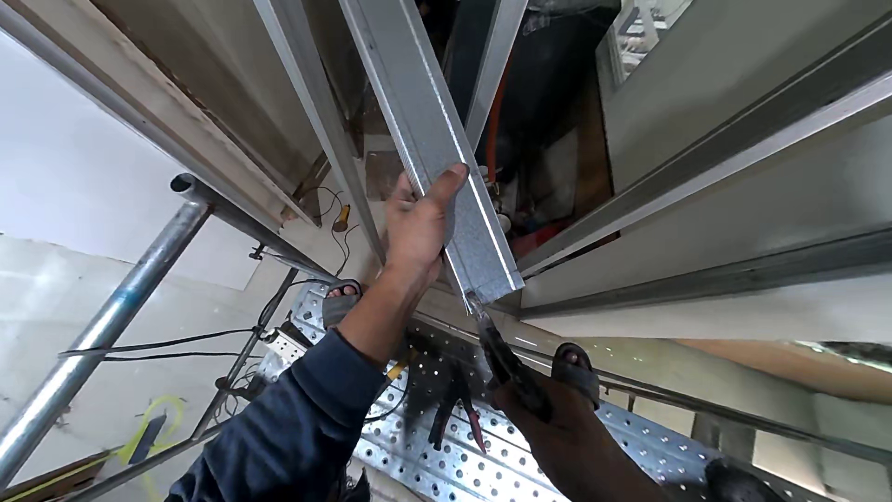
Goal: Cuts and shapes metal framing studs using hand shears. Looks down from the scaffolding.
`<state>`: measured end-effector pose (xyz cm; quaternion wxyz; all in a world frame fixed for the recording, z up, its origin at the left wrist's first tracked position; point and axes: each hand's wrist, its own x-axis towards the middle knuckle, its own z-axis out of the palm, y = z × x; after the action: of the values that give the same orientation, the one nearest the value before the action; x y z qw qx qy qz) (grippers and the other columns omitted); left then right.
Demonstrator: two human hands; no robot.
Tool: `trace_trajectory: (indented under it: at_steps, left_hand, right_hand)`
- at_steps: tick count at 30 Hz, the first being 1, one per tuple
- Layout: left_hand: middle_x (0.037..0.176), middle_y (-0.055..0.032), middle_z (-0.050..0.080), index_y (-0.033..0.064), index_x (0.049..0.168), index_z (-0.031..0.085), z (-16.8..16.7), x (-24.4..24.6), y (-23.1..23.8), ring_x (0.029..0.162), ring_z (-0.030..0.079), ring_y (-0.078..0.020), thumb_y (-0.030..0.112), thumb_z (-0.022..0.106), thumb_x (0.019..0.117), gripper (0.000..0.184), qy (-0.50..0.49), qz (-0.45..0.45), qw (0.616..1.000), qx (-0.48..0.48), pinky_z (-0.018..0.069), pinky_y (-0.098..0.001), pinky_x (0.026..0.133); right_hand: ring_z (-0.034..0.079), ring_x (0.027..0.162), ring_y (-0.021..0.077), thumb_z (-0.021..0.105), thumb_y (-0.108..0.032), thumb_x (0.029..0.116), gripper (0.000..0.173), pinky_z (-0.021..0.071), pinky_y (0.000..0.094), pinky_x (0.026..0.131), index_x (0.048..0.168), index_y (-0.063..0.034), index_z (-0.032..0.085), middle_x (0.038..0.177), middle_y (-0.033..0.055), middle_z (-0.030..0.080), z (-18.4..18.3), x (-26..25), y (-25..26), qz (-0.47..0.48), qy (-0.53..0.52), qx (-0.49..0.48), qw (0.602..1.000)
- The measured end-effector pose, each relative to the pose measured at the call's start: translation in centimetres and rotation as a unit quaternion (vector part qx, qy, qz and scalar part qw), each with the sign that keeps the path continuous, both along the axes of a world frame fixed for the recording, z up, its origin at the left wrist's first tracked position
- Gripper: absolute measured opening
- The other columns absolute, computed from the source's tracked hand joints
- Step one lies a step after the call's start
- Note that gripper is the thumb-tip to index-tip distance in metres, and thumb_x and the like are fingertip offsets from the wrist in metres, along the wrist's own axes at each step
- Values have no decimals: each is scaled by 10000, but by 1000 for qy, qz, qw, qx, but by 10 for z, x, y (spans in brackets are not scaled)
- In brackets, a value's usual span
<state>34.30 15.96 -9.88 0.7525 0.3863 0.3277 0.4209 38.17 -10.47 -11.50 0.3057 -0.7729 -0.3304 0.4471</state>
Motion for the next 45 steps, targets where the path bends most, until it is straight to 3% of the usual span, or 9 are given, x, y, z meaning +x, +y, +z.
trace_trajectory:
  at_steps: [5,20,24,29,34,36,38,40,45]
  left_hand:
    - [1068,-183,725,27,1325,568,2,0,1,926,742,-290,177,715,965,417,4,5,1000,-25,644,-463,806]
    - [1065,-185,727,32,1320,575,2,0,5,928,744,-296,205,734,952,437,12,9,999,-40,644,-471,806]
    - [1063,-176,721,30,1308,568,7,0,6,938,736,-286,214,706,973,406,10,16,999,-40,637,-463,817]
    - [1104,-182,709,43,1353,528,18,-1,11,979,729,-293,272,618,1030,407,-38,16,997,-60,629,-483,842]
    - [1164,-204,691,42,1339,555,10,-1,14,1053,703,-336,303,540,1051,388,-75,-50,981,-169,598,-519,885]
    - [1173,-202,687,44,1359,530,0,-1,17,1060,700,-332,291,561,1048,398,-68,-44,985,-151,596,-522,896]
    - [1185,-209,686,41,1383,515,-1,-4,23,1071,698,-341,282,590,1037,428,-70,-26,989,-125,592,-539,915]
    - [1136,-209,702,36,1369,524,6,-9,26,1009,719,-325,274,608,1032,420,-58,-10,995,-84,611,-516,875]
    - [1105,-197,723,29,1362,547,19,-16,21,975,738,-321,219,625,1029,392,-18,-21,999,34,633,-503,855]
  right_hand:
    - [595,619,68,601,-423,985,273,517,276,544,1005,-161,673,748,-51,625,-1,-3,2,-10,-12,22,1000]
    - [599,616,61,601,-418,981,279,531,271,547,1011,-151,676,749,-53,623,-5,-2,1,-11,-42,39,998]
    - [547,578,14,603,-390,964,255,489,212,519,968,-145,673,711,-70,587,-3,-9,7,-27,-117,64,991]
    - [593,661,19,566,-379,982,308,526,205,579,908,-113,701,821,-17,653,-23,-3,13,-3,-274,182,944]
    - [642,713,49,562,-350,980,313,553,220,602,856,-96,697,966,44,707,-36,5,19,21,-306,242,921]
    - [650,731,27,573,-351,976,296,573,220,623,913,-106,727,992,12,710,-36,5,22,17,-276,211,938]
    - [665,782,0,569,-397,1003,321,587,211,675,1058,-128,734,1032,-30,724,-25,3,24,15,-216,175,961]
    - [670,785,2,570,-436,1007,361,589,222,685,1144,-137,719,989,-45,728,-17,2,23,12,-174,147,974]
    - [661,761,21,586,-371,1005,302,584,238,675,1097,-120,727,959,-27,721,-17,9,14,-6,-151,140,979]
